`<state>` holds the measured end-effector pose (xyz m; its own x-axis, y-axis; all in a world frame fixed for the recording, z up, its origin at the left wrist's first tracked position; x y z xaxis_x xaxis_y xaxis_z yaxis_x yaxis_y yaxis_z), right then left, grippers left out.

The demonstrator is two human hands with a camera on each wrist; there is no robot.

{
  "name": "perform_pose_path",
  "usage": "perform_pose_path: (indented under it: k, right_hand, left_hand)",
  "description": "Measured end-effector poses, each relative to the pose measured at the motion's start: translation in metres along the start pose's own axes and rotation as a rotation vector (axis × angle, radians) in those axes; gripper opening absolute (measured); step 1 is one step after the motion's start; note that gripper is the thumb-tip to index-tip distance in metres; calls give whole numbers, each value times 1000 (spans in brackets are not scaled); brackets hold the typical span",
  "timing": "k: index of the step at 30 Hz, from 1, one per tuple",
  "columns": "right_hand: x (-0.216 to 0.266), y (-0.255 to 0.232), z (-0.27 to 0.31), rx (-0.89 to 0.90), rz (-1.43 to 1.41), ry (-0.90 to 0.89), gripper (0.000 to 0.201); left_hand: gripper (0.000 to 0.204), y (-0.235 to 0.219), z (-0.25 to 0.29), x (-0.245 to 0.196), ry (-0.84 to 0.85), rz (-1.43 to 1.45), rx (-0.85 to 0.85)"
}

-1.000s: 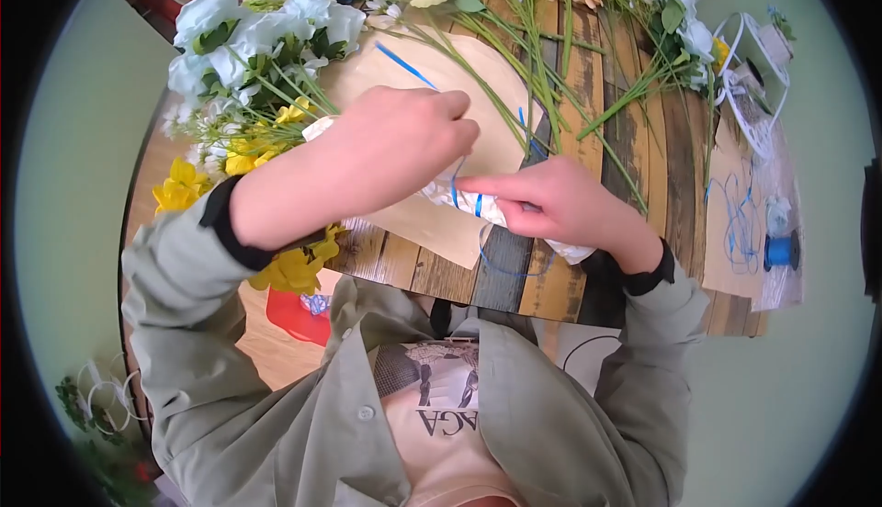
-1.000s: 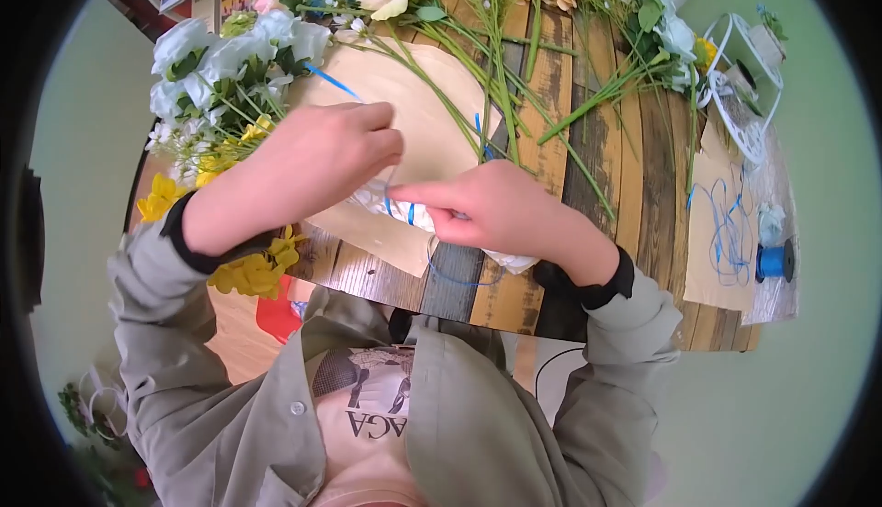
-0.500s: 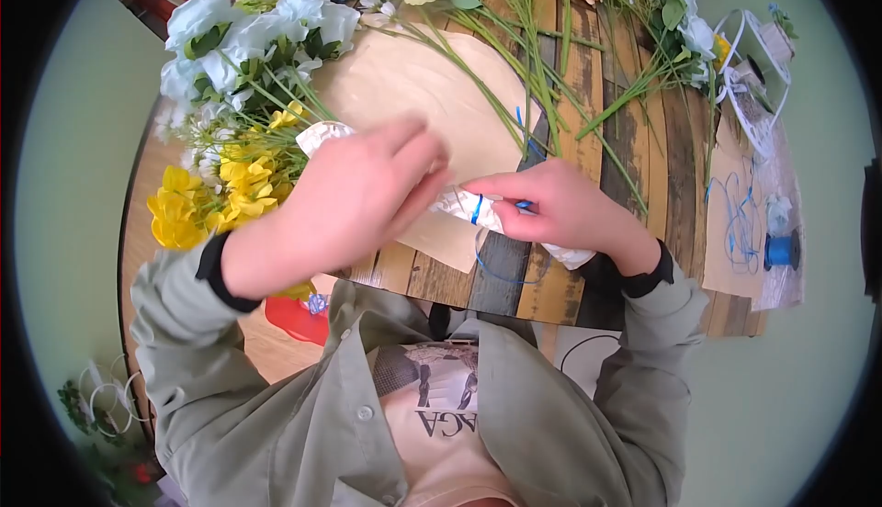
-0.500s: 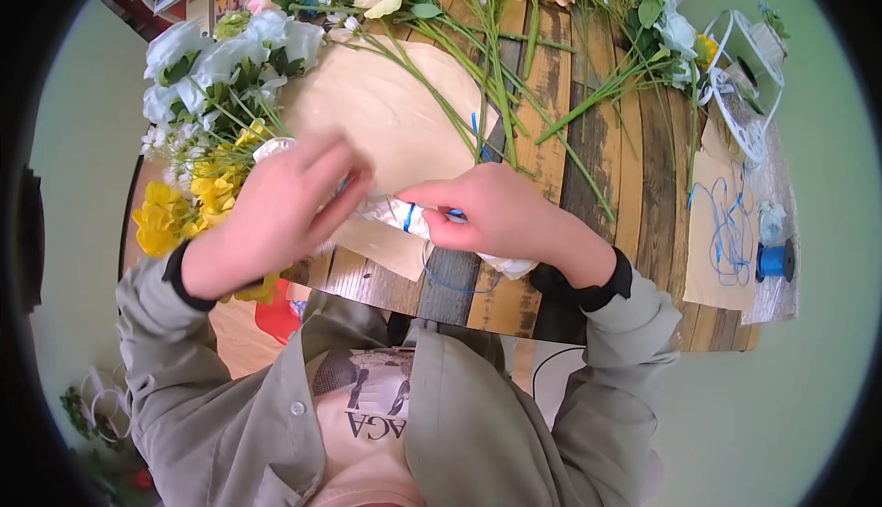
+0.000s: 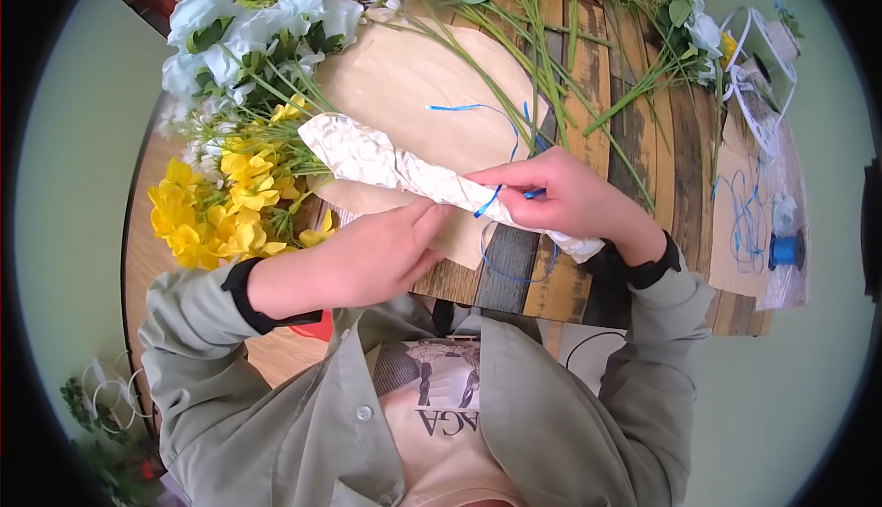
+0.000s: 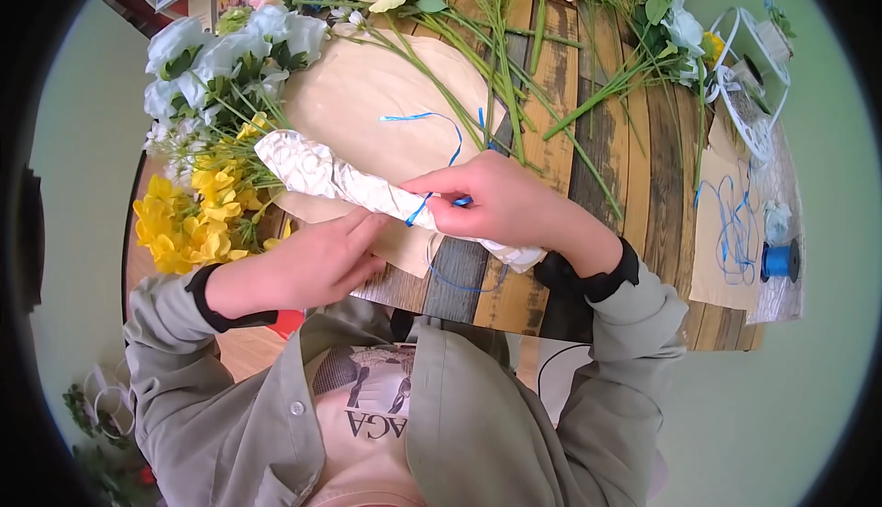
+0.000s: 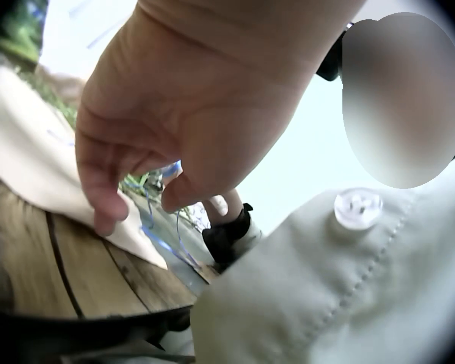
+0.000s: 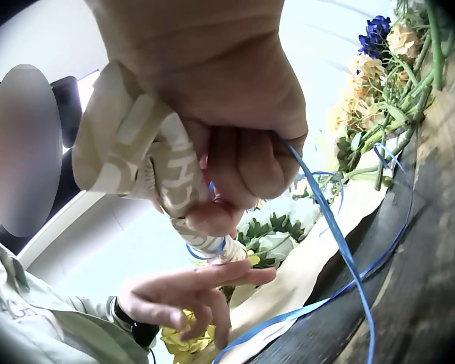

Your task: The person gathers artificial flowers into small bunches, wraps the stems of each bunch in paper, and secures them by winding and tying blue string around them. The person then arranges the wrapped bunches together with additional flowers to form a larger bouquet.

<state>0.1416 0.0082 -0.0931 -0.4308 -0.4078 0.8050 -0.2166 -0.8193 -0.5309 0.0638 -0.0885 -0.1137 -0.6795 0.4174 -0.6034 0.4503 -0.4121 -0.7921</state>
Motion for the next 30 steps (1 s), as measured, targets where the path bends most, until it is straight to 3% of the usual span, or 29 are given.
perform_pose_path:
  k: [1, 3, 4, 6, 9, 13, 15, 16, 18, 21, 24, 28, 30]
  right_hand:
    - [1, 0, 0, 0, 4, -1, 36]
    - [2, 3, 1, 24, -25, -2, 35]
    - [2, 3, 2, 25, -21, -4, 35]
    - [-11, 12, -1, 167, -242, 165, 34]
    - [-23, 22, -4, 273, -459, 215, 34]
    - [-16, 26, -3, 335, -573, 199, 34]
    - [-16, 29, -4, 361, -656, 169, 35]
    - [-16, 29, -4, 360, -658, 169, 35]
    - [-16, 31, -2, 390, -733, 202, 35]
    - [-11, 31, -2, 391, -733, 173, 35]
    - [-15, 26, -4, 260, -678, 185, 34]
    - [-12, 19, 1, 239, -477, 213, 35]
    - [-6, 11, 2, 121, -371, 162, 40]
  left_hand:
    - [53, 4, -4, 5, 0, -1, -4]
    - [61, -4, -13, 8, 195, 47, -277]
    - [61, 1, -17, 15, 194, 45, -281]
    - [68, 0, -25, 19, 220, 78, -329]
    - [73, -4, -35, 20, 272, 285, -398]
    - [72, -4, -35, 13, 362, 297, -444]
    - [55, 29, -37, 24, 69, 1045, -241]
    - [55, 30, -37, 25, 68, 1045, -239]
    - [28, 37, -36, 24, 48, 1148, -186]
    - [15, 39, -29, 26, -41, 1249, -150]
    - [18, 37, -20, 31, -39, 1192, -201]
    - [14, 8, 16, 24, -112, 1188, -307]
    - [11, -11, 34, 21, -252, 682, -91]
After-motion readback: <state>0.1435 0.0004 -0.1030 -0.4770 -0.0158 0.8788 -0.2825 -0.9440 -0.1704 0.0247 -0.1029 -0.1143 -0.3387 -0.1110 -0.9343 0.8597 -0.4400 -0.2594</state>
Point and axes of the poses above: each hand's wrist, its own z-axis away from the middle knuckle, its own y-axis out of the palm, x = y × z, the point moved 9 cm from there along -z, towards the middle knuckle, and after that the axes turned 15 degrees about y, right-handed, at the moved point
